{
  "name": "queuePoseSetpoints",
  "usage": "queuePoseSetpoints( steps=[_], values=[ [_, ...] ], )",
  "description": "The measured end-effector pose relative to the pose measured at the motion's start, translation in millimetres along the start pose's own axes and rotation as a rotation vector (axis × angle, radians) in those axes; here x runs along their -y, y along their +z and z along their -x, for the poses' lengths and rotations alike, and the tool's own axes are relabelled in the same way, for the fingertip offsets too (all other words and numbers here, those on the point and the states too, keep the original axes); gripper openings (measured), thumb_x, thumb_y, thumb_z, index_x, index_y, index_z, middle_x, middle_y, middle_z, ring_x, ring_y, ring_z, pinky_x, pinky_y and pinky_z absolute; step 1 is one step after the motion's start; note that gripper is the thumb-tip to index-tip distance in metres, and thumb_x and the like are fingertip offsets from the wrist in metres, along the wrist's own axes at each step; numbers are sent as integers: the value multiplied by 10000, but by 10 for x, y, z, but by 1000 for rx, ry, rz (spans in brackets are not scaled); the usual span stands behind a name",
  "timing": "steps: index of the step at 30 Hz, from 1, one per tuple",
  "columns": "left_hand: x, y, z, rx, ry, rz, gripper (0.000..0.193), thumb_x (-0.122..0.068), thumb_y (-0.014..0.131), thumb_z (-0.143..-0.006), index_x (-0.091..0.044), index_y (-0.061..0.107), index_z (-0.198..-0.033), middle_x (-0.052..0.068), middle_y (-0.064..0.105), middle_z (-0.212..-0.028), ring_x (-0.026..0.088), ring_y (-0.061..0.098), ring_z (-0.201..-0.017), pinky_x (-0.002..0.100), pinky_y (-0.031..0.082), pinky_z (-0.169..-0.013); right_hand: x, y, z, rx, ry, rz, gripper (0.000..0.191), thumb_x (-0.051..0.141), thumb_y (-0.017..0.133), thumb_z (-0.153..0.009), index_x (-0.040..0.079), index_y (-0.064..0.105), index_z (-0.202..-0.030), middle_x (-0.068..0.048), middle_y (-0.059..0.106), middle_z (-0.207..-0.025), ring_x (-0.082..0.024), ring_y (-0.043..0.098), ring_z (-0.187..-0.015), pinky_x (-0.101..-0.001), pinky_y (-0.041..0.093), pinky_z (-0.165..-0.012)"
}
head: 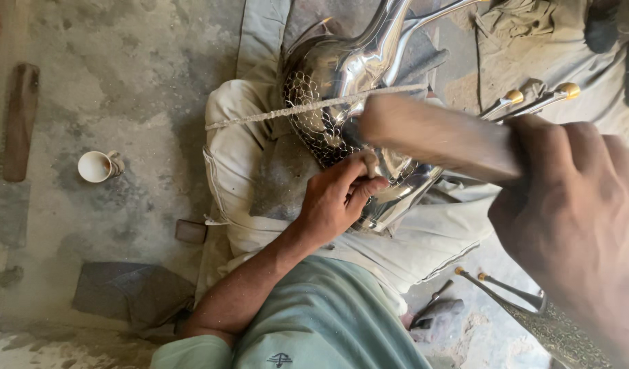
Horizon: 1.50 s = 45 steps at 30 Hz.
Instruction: The person uses a hammer and a small metal punch to create a pattern of indentations on the surface of a shiny metal object. The object is held steady on a cloth-covered surface while the person repeatedly strikes the punch to form a decorative design.
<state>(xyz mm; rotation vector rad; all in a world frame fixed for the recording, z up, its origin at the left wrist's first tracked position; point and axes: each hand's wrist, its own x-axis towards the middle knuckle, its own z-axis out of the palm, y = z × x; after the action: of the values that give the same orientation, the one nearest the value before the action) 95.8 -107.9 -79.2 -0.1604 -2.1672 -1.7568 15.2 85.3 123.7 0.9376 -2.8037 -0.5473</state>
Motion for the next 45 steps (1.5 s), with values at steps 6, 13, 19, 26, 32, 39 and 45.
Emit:
queuePoseSetpoints(
  steps=[6, 13, 19, 26, 32, 39, 45],
  values=[
    [-83, -21, -12, -91, -97, 72, 236, -195, 634, -1057, -20, 543, -1186, 71, 716, -1004, 146, 761, -842, 242, 649, -654, -53, 317, 70, 46, -5, 71, 180, 264, 712, -1043, 197, 718, -1210, -34, 713, -971, -208, 647, -814, -376, 442, -801],
    [-59, 57, 77, -141, -12, -26, 243, -187, 679, -1047, -15, 530, -1132, 85, 706, -1004, 133, 736, -818, 241, 614, -632, 3, 447, -222, 100, -70, 288, 318, 230, 656, -990, 277, 693, -1303, 18, 699, -857, -126, 635, -708, -307, 445, -747],
    [-51, 86, 85, -134, -14, 87, 206, -190, 656, -1096, -36, 524, -1127, 80, 706, -1034, 140, 759, -886, 238, 651, -681, -24, -12, -343, 32, 16, -548, 425, 139, 663, -886, 152, 600, -1306, -76, 693, -1072, -202, 635, -924, -382, 555, -820],
    [-60, 66, -53, -13, -54, -121, 223, -264, 690, -1030, -64, 610, -1089, 60, 721, -922, 153, 748, -783, 285, 627, -626, -76, -249, -386, 24, -107, -31, 372, 19, 729, -762, 131, 779, -1113, -82, 742, -922, -236, 718, -822, -344, 586, -754],
    [-110, -5, -332, 166, 53, -61, 293, -239, 677, -1029, -64, 564, -1235, 75, 722, -1011, 198, 749, -889, 318, 638, -717, -298, 133, -111, 42, 147, -416, 399, -98, 733, -814, -5, 720, -1202, -224, 715, -1069, -348, 720, -918, -420, 588, -812],
    [-238, -36, -621, 484, 19, -56, 413, -192, 708, -952, -112, 563, -1330, 99, 747, -975, 225, 768, -827, 355, 626, -657, -343, 523, 320, 199, 485, -449, 362, -74, 727, -859, -18, 693, -1215, -255, 722, -984, -368, 730, -826, -436, 594, -736],
    [-144, 83, -794, 734, 137, -108, 378, -30, 582, -1013, -171, 561, -1362, 109, 750, -929, 230, 785, -836, 323, 624, -600, -126, 885, 845, -45, 464, -609, 297, -32, 728, -861, -33, 661, -1150, -221, 718, -998, -322, 734, -905, -406, 592, -818]
  ],
)
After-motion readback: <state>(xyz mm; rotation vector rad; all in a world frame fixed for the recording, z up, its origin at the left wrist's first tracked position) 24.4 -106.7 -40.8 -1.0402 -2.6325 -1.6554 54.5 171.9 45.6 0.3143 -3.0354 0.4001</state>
